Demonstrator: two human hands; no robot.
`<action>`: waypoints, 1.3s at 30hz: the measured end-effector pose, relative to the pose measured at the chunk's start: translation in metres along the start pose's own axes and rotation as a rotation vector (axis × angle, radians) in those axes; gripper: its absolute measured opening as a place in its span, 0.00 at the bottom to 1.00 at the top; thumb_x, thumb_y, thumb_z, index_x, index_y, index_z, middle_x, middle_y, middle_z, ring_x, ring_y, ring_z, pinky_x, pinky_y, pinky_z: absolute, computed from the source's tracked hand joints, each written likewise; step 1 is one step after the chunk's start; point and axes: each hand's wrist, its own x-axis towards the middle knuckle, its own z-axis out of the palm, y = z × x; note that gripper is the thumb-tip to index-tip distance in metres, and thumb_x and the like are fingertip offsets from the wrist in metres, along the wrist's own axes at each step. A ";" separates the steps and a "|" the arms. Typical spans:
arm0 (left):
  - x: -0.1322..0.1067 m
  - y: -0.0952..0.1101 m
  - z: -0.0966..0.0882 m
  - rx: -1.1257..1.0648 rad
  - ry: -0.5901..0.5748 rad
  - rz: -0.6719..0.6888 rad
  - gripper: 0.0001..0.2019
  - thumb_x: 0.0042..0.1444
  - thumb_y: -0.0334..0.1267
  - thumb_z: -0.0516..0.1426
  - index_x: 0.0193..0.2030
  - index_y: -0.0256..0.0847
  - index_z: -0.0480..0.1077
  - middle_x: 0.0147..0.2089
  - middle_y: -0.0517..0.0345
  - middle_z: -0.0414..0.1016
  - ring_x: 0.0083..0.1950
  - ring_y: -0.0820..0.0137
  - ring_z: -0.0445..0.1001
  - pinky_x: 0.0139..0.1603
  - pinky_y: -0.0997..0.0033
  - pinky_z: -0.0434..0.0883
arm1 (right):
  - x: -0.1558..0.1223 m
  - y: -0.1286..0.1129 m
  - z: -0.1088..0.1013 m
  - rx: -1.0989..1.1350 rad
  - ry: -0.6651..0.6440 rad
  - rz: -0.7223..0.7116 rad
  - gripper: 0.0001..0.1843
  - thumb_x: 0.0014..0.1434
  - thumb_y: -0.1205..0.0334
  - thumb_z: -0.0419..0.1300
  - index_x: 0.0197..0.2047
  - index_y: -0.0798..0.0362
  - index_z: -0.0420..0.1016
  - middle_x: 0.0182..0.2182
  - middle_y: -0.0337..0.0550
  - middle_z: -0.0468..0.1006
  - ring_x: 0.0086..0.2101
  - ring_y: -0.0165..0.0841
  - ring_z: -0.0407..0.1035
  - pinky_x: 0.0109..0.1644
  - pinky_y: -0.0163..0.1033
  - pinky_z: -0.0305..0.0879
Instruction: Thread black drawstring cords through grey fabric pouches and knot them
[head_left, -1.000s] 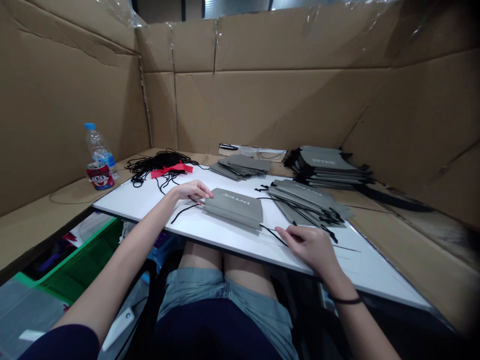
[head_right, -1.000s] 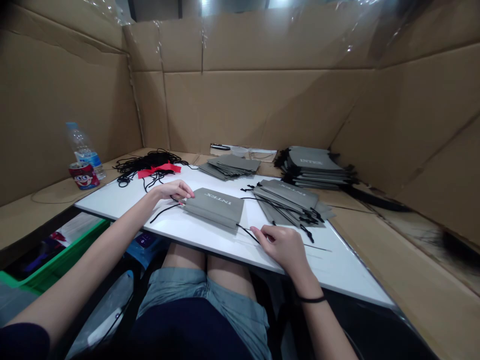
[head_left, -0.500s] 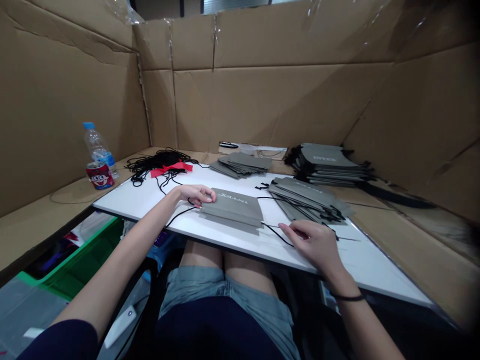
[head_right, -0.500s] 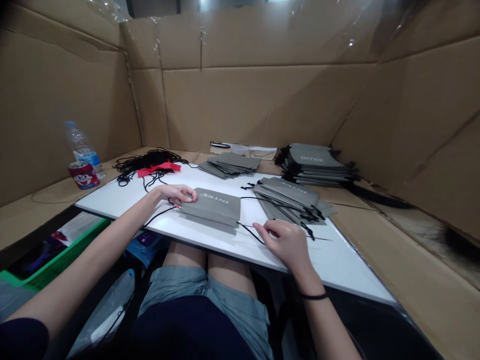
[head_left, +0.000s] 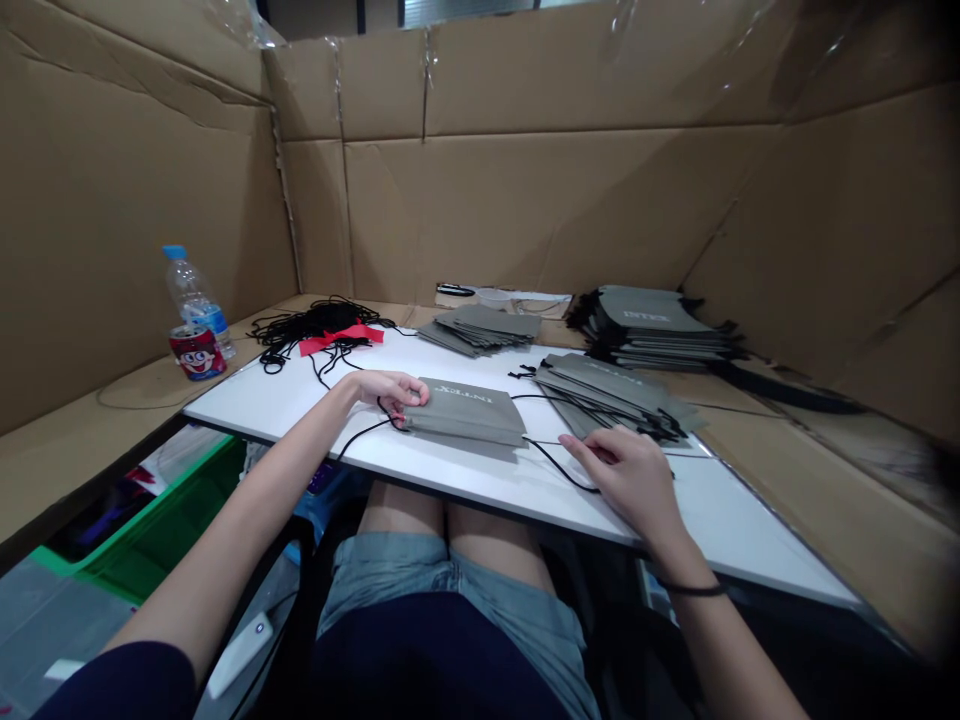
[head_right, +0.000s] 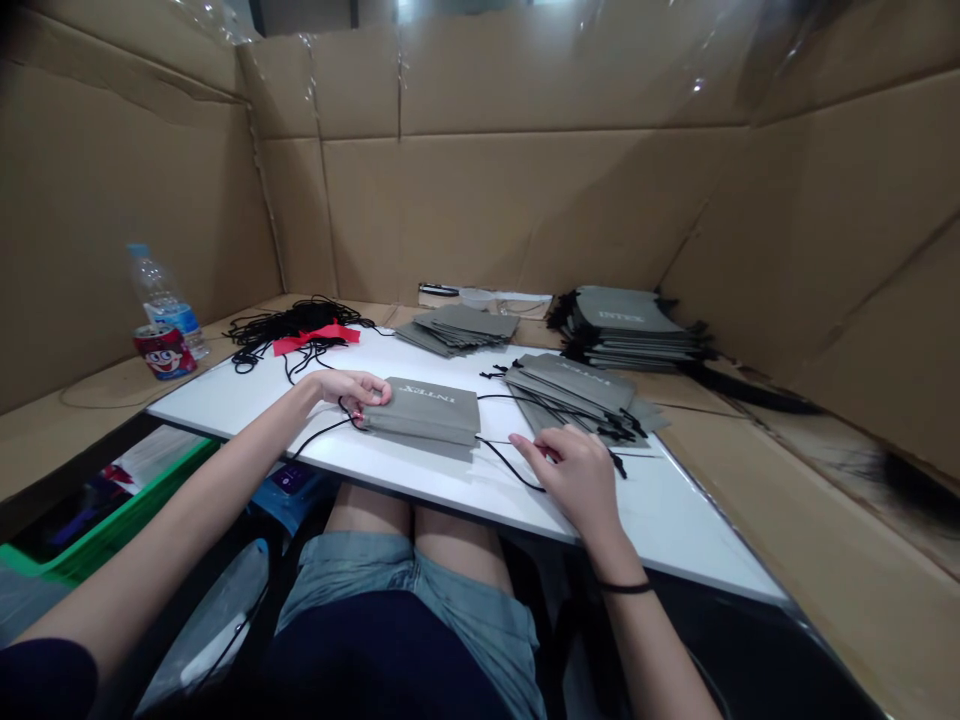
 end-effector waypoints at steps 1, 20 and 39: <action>0.000 0.000 0.001 -0.001 -0.002 -0.005 0.13 0.44 0.38 0.67 0.34 0.39 0.70 0.28 0.64 0.63 0.20 0.79 0.63 0.31 0.69 0.76 | 0.000 -0.001 0.000 0.010 0.007 0.003 0.30 0.60 0.40 0.51 0.16 0.52 0.62 0.15 0.39 0.62 0.23 0.31 0.57 0.31 0.37 0.49; 0.013 -0.007 -0.015 0.044 -0.072 0.064 0.21 0.50 0.52 0.62 0.39 0.34 0.74 0.19 0.64 0.64 0.17 0.77 0.61 0.31 0.69 0.74 | 0.000 -0.004 -0.002 -0.026 -0.164 0.130 0.35 0.58 0.33 0.44 0.15 0.52 0.62 0.16 0.42 0.66 0.21 0.30 0.58 0.27 0.36 0.46; 0.007 0.003 -0.004 0.202 -0.086 0.091 0.34 0.34 0.38 0.71 0.53 0.37 0.73 0.36 0.53 0.78 0.28 0.70 0.75 0.30 0.75 0.72 | 0.001 -0.015 -0.003 -0.211 -0.452 0.254 0.33 0.59 0.36 0.42 0.17 0.52 0.67 0.18 0.44 0.71 0.23 0.32 0.63 0.28 0.37 0.41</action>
